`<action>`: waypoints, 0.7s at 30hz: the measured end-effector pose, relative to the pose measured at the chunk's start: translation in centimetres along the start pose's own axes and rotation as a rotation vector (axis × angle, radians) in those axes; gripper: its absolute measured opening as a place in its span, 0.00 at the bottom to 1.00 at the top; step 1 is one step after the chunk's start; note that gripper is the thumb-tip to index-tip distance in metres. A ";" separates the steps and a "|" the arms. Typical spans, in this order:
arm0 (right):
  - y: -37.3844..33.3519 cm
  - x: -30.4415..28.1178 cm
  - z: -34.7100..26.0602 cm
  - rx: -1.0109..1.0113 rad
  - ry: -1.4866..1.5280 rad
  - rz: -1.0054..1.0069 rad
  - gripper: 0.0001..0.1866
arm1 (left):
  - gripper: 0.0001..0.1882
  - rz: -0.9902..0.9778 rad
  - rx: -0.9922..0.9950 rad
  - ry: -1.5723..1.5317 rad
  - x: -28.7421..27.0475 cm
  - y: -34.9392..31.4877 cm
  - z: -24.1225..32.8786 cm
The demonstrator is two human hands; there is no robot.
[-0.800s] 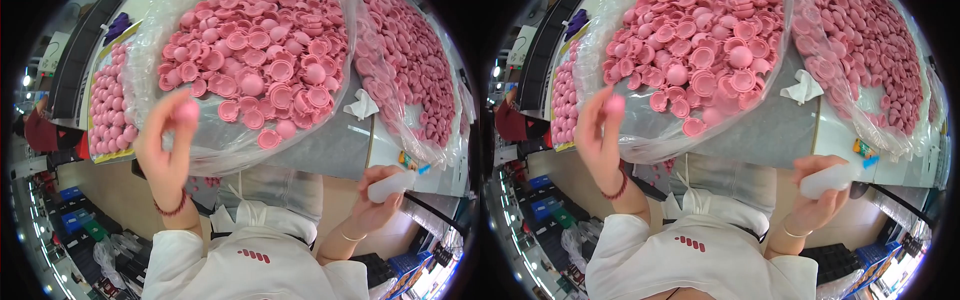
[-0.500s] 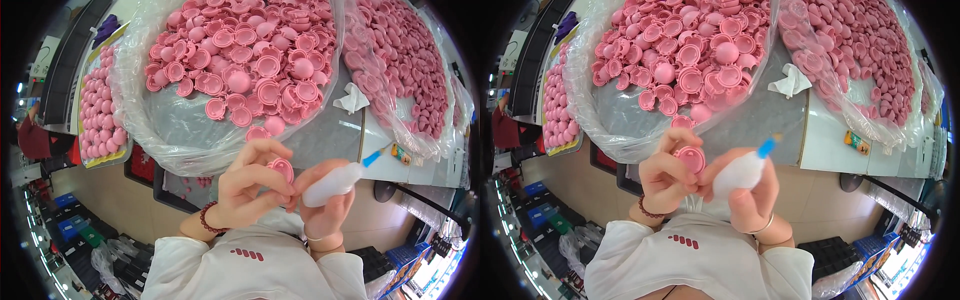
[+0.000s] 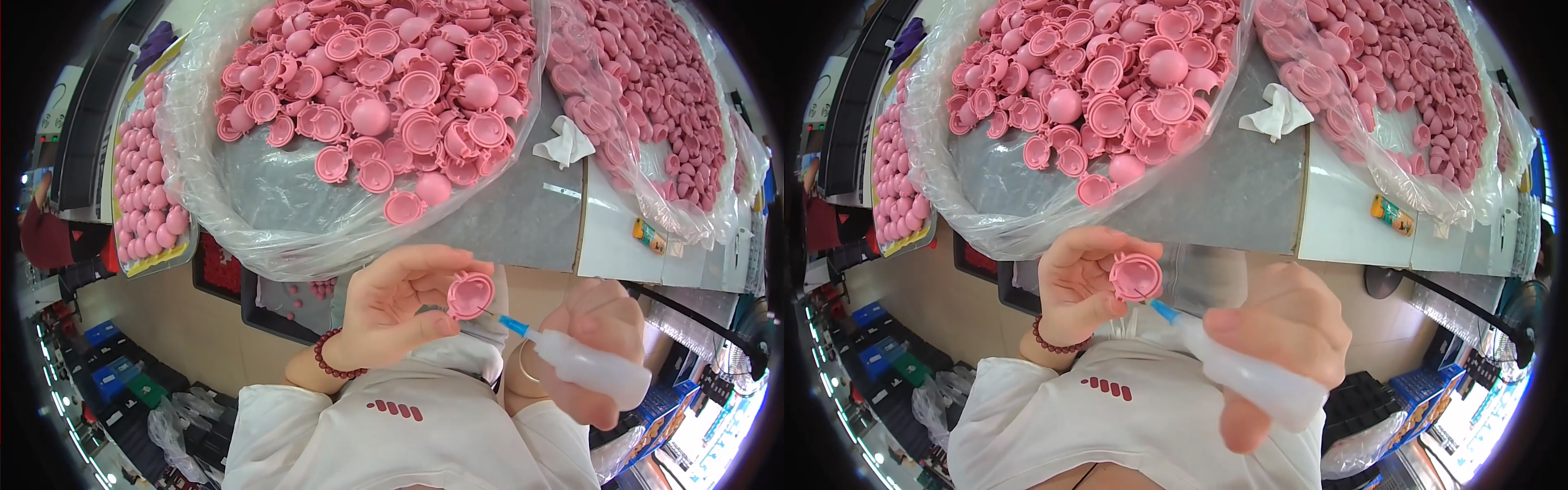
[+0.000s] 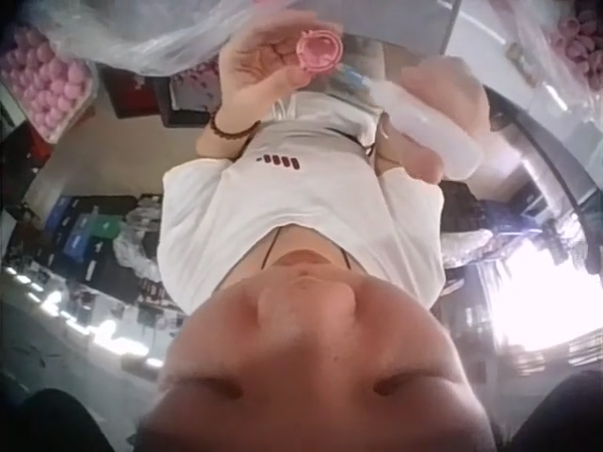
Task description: Applying glue to pink plastic components and assembling them as part of a toy manufacturing process.
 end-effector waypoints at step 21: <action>-0.4 0.6 0.1 -0.020 -0.158 -0.062 0.32 | 0.24 -0.041 -0.026 -0.038 -0.1 0.1 -0.2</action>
Point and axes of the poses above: each hand's wrist, its own y-axis towards the middle knuckle, its own x-axis out of the palm, z = x × y, the point moved 3 cm from there along y, towards the middle knuckle, and after that the axes turned 9 degrees about z, right-handed, at the moved point
